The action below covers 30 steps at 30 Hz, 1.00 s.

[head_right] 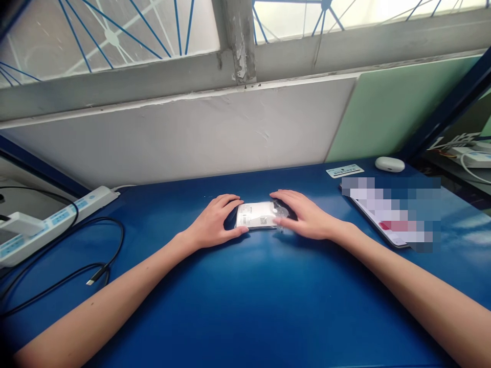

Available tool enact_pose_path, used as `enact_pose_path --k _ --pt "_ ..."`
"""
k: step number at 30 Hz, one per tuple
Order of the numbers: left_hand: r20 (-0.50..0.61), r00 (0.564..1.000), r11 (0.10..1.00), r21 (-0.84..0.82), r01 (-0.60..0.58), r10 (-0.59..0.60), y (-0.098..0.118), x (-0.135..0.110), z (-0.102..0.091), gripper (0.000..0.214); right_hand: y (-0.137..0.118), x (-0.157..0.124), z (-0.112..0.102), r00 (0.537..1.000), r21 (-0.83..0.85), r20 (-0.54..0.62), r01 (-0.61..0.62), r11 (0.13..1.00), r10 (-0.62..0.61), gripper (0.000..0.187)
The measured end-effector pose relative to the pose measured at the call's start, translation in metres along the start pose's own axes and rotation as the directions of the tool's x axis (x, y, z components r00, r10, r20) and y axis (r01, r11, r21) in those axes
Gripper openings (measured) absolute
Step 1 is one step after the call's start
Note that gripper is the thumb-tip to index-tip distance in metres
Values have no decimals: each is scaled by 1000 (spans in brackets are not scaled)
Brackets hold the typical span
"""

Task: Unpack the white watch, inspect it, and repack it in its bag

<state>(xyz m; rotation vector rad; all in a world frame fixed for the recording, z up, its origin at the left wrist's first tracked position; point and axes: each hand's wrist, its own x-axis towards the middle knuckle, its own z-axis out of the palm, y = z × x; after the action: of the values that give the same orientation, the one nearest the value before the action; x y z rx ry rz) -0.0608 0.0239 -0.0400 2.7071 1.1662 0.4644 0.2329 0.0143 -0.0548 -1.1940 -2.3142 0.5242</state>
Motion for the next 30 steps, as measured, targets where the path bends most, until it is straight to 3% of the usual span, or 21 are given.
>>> enact_pose_path --k 3,6,12,17,21,25,30 --pt "4 1000 1000 3 -11 11 0 0 0 68 -2 2 -3 989 192 -19 -143 971 149 53" --pt "-7 1000 1000 -14 -17 17 -1 0 0 61 -6 3 -2 979 215 -50 -185 959 200 50" --pt "9 1000 1000 -8 -15 15 1 1 0 65 -21 4 16 987 72 -127 -87 994 96 43" --pt "48 998 999 -25 -38 39 2 0 0 59 -31 5 28 969 -22 -211 -135 991 128 39" --pt "77 997 999 -32 1 1 1 0 1 65 -31 5 29 973 -50 -195 -134 990 122 36" --pt "84 996 999 -43 13 -10 0 1 1 66 -26 5 29 985 -133 -169 -52 990 29 34" --pt "80 997 998 -65 25 -19 -1 3 0 64 -23 5 31 990 -280 -137 -13 960 -27 44"
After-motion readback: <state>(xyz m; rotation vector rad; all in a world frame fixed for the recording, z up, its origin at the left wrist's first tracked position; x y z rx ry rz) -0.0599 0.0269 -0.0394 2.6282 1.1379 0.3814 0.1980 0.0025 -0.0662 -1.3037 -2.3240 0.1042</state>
